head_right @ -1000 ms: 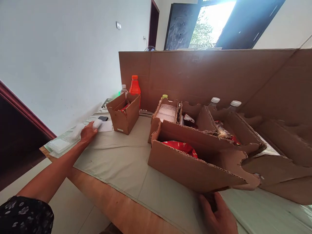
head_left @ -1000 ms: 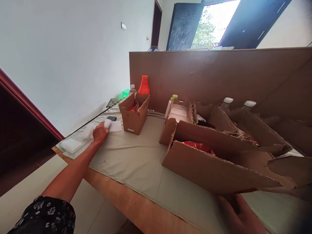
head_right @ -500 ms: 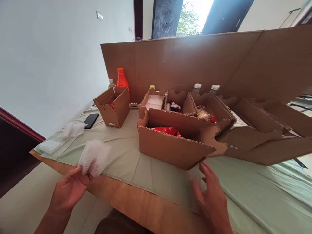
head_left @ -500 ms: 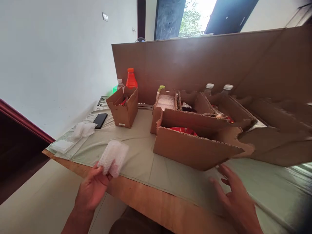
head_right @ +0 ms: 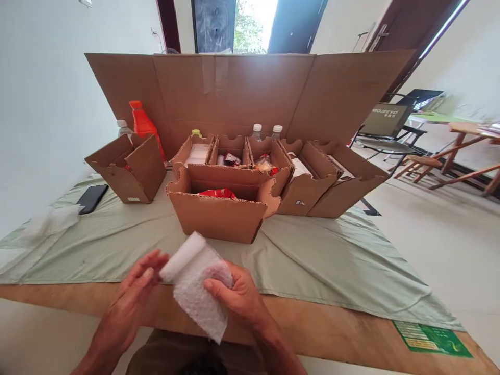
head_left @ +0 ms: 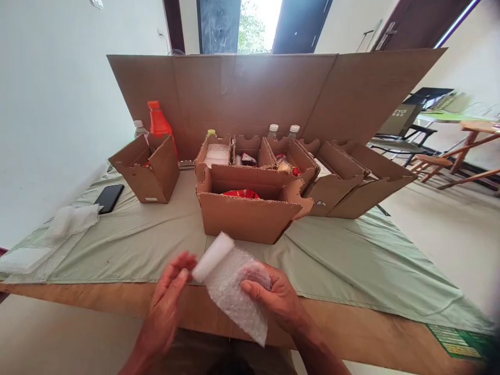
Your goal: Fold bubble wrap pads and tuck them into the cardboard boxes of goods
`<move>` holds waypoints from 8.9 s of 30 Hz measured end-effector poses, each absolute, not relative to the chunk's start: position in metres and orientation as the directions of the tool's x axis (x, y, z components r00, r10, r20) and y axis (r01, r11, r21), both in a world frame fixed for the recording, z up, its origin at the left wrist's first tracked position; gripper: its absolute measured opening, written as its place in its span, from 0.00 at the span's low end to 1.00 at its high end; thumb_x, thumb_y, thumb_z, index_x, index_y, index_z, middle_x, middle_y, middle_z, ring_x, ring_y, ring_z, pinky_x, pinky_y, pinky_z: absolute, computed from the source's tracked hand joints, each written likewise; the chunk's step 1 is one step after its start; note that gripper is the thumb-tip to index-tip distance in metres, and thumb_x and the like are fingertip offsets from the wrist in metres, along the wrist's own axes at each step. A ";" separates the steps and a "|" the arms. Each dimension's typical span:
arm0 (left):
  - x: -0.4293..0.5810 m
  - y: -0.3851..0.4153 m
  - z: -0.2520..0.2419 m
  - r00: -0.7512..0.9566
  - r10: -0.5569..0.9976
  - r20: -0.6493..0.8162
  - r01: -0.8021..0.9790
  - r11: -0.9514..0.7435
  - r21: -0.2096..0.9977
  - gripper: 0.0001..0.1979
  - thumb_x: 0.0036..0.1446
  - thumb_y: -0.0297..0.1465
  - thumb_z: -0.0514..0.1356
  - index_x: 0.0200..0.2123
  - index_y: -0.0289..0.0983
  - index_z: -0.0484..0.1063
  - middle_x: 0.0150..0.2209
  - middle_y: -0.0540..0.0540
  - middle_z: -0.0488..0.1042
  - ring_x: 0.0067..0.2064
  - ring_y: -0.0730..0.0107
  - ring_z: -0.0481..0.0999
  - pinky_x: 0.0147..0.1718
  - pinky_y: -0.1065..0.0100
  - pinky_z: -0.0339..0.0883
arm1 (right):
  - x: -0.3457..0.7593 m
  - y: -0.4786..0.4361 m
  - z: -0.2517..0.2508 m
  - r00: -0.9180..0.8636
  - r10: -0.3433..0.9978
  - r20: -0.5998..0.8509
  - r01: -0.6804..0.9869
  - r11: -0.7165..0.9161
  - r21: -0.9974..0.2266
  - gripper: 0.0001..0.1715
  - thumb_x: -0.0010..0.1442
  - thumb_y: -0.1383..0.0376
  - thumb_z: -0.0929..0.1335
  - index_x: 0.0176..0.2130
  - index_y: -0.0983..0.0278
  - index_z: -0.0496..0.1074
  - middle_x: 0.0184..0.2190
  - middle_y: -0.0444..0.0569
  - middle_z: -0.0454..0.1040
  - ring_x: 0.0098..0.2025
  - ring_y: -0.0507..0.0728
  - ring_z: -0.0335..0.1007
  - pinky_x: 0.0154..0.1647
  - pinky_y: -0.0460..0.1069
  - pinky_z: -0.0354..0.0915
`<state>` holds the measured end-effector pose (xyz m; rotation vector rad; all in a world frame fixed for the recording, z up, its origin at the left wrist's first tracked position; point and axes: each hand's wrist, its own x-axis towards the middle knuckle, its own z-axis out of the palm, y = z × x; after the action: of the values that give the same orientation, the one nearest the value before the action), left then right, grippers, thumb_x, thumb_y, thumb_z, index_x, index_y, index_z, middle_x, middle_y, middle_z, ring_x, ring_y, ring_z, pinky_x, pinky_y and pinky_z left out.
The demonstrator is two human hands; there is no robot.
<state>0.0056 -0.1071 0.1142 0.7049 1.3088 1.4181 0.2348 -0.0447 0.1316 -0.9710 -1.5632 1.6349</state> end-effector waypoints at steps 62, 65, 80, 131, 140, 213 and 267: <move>-0.042 -0.043 0.101 0.224 0.855 0.468 0.911 -0.354 0.212 0.16 0.65 0.31 0.54 0.54 0.38 0.72 0.55 0.36 0.73 0.55 0.49 0.73 0.54 0.51 0.67 | 0.292 -0.016 0.099 -0.222 0.859 0.462 0.910 0.353 -0.220 0.20 0.64 0.64 0.65 0.54 0.65 0.72 0.59 0.63 0.72 0.56 0.67 0.72 0.53 0.61 0.69; -0.005 -0.050 0.093 0.452 0.787 0.420 0.806 -0.562 0.187 0.17 0.62 0.24 0.55 0.52 0.38 0.73 0.56 0.38 0.74 0.59 0.50 0.70 0.56 0.50 0.68 | 0.238 -0.024 0.100 -0.422 0.850 0.315 0.842 0.496 -0.212 0.22 0.61 0.69 0.67 0.55 0.65 0.73 0.62 0.64 0.69 0.57 0.69 0.70 0.53 0.62 0.69; -0.046 -0.038 0.091 0.161 0.987 0.019 0.451 -0.091 0.888 0.16 0.64 0.40 0.55 0.47 0.41 0.78 0.49 0.42 0.82 0.53 0.56 0.79 0.53 0.55 0.73 | 0.407 -0.035 0.074 -0.082 0.932 0.352 0.984 0.133 -0.121 0.24 0.69 0.56 0.59 0.48 0.65 0.78 0.52 0.59 0.79 0.56 0.70 0.74 0.49 0.64 0.70; -0.088 -0.144 0.103 0.031 0.992 0.119 0.641 -0.111 0.760 0.28 0.59 0.32 0.60 0.63 0.46 0.68 0.60 0.42 0.75 0.60 0.54 0.76 0.56 0.57 0.74 | 0.139 -0.070 0.106 -0.524 0.789 -0.320 -0.312 -0.528 -0.789 0.25 0.56 0.53 0.74 0.49 0.64 0.76 0.32 0.46 0.74 0.32 0.52 0.72 0.27 0.45 0.62; -0.067 -0.095 0.081 -0.362 0.926 0.103 0.616 0.155 0.772 0.27 0.59 0.42 0.56 0.58 0.34 0.70 0.30 0.50 0.77 0.31 0.64 0.77 0.35 0.64 0.70 | 0.142 -0.066 0.093 -0.367 0.910 -0.194 -0.103 -0.246 -0.964 0.29 0.64 0.58 0.68 0.62 0.60 0.64 0.50 0.55 0.76 0.37 0.55 0.77 0.31 0.48 0.68; -0.062 -0.122 0.083 -0.073 0.914 0.398 0.789 -0.191 0.584 0.13 0.66 0.34 0.59 0.50 0.37 0.76 0.40 0.42 0.80 0.42 0.59 0.77 0.41 0.62 0.74 | 0.155 -0.062 0.100 -0.599 0.731 0.326 0.531 0.668 -0.522 0.18 0.66 0.68 0.68 0.55 0.64 0.72 0.53 0.56 0.76 0.52 0.63 0.71 0.53 0.60 0.67; 0.024 0.008 0.186 0.179 0.631 0.755 0.819 -0.521 0.242 0.13 0.63 0.18 0.55 0.44 0.38 0.75 0.40 0.46 0.79 0.48 0.61 0.77 0.65 0.41 0.52 | 0.295 0.065 0.276 -0.140 0.778 0.613 0.847 0.414 -0.333 0.16 0.62 0.51 0.68 0.41 0.61 0.74 0.31 0.47 0.76 0.30 0.56 0.69 0.32 0.52 0.64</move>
<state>0.0237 0.0081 0.1861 2.5694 1.6128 1.4469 0.2951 0.0652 0.2764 -1.3807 -1.9297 -0.1190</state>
